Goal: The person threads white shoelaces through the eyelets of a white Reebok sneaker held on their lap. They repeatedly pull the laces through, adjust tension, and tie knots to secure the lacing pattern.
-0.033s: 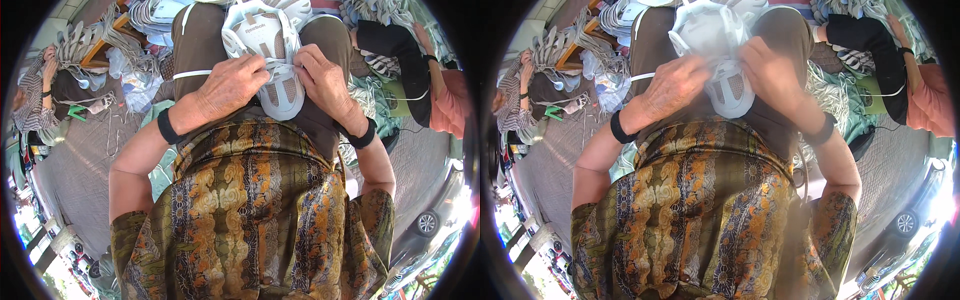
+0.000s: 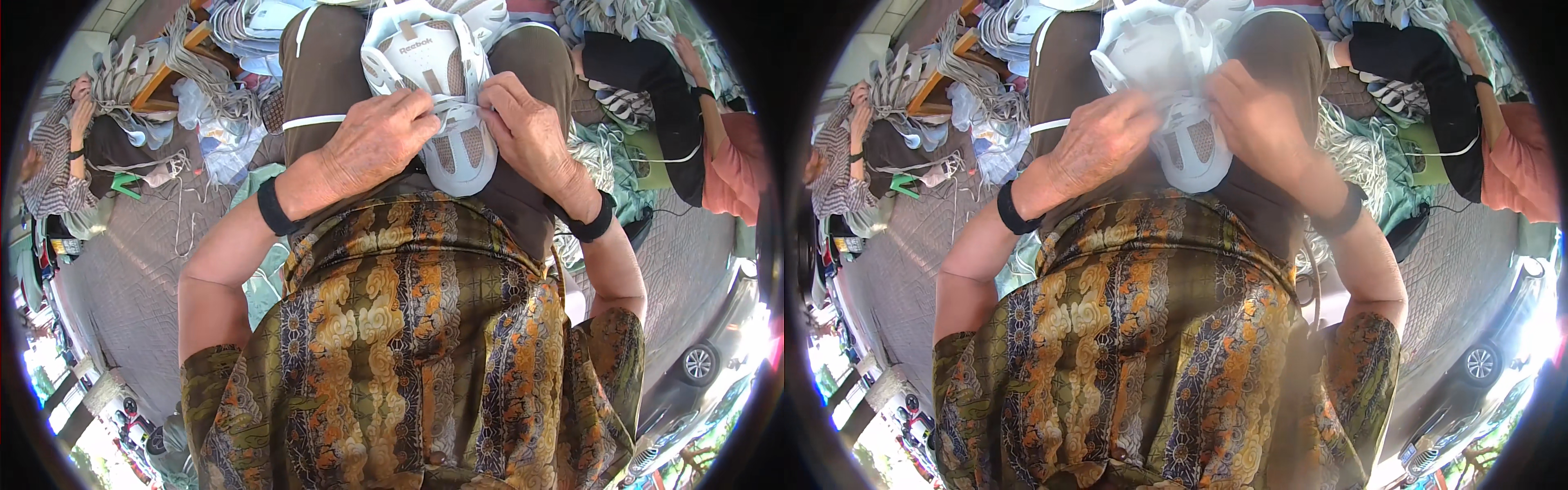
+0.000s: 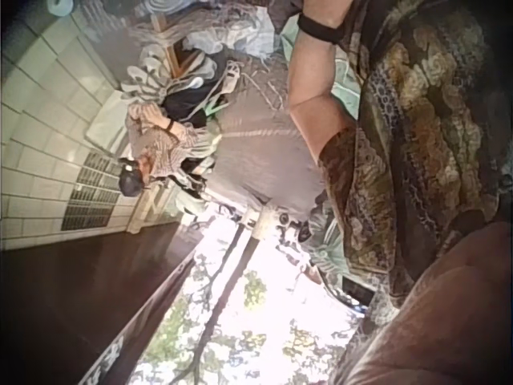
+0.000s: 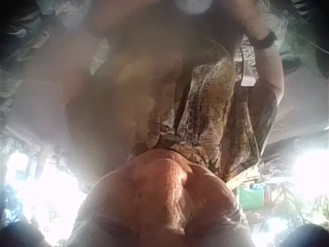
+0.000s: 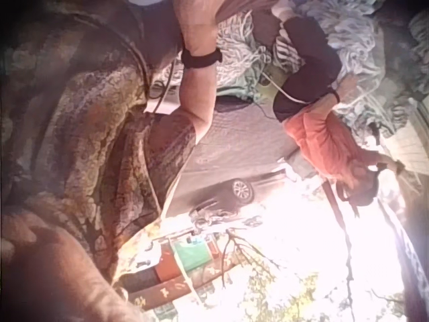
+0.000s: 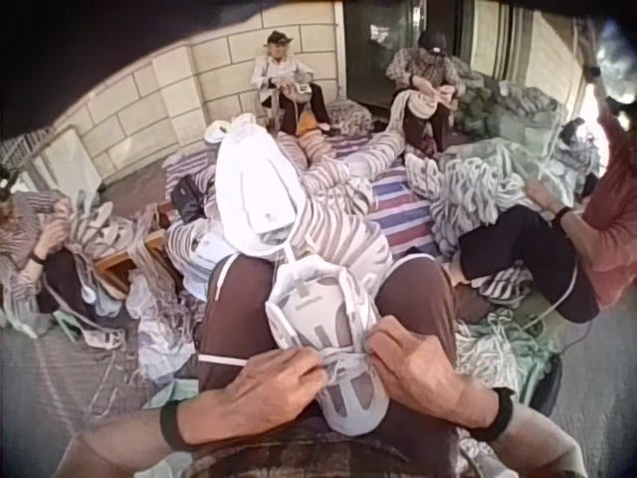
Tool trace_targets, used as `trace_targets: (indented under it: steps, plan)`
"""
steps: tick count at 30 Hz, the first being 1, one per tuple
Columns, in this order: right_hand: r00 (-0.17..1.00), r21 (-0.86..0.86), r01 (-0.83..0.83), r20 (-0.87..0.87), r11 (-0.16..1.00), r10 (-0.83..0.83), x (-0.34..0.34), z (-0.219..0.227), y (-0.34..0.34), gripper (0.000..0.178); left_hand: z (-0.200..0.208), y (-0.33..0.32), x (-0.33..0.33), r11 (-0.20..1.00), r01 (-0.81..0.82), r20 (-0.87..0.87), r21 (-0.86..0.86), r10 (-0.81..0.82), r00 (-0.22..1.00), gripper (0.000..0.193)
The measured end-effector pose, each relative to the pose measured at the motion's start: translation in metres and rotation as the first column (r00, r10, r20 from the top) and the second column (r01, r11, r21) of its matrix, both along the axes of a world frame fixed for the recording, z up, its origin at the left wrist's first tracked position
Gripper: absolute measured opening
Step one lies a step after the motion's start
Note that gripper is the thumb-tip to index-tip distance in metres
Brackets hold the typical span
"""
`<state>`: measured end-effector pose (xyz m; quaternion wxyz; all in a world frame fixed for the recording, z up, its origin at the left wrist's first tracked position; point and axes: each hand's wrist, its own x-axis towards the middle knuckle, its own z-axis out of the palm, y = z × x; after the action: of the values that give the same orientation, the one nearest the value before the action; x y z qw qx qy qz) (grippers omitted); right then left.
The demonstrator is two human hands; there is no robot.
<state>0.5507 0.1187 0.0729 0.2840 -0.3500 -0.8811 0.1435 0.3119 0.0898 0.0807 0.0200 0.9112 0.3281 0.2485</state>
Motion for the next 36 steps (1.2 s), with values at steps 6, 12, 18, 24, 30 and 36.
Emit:
trace_targets:
  steps: [6,12,18,24,30,36]
  plan:
    - [0.997,-0.251,0.009,-0.068,0.968,-0.027,0.002,0.007,-0.001,0.013,-0.007,-0.001,-0.001,0.987,-0.158,0.067,-0.022,0.159,0.985,0.014]
    - [0.990,-0.288,0.052,-0.113,0.956,-0.088,-0.004,-0.007,0.003,0.009,-0.007,0.009,0.003,0.967,-0.233,0.040,0.108,0.230,0.972,0.015]
    - [0.994,-0.206,0.026,-0.100,0.978,-0.048,0.003,-0.005,0.006,0.007,0.000,-0.002,-0.006,0.786,-0.118,0.298,-0.607,0.362,0.883,0.012]
    - [0.985,-0.159,0.071,-0.144,0.985,-0.094,-0.001,0.007,0.015,0.009,-0.001,-0.009,-0.007,0.572,0.058,0.331,-0.818,0.387,0.860,0.011]
    - [0.985,-0.114,0.058,-0.154,0.992,-0.075,-0.004,0.002,0.023,0.010,0.004,-0.003,-0.003,0.589,0.035,0.330,-0.807,0.402,0.854,0.015]
    - [0.998,0.091,0.052,-0.034,0.995,-0.049,-0.003,0.000,0.027,0.014,-0.007,0.001,0.006,0.653,0.030,0.320,-0.757,0.331,0.888,0.014]
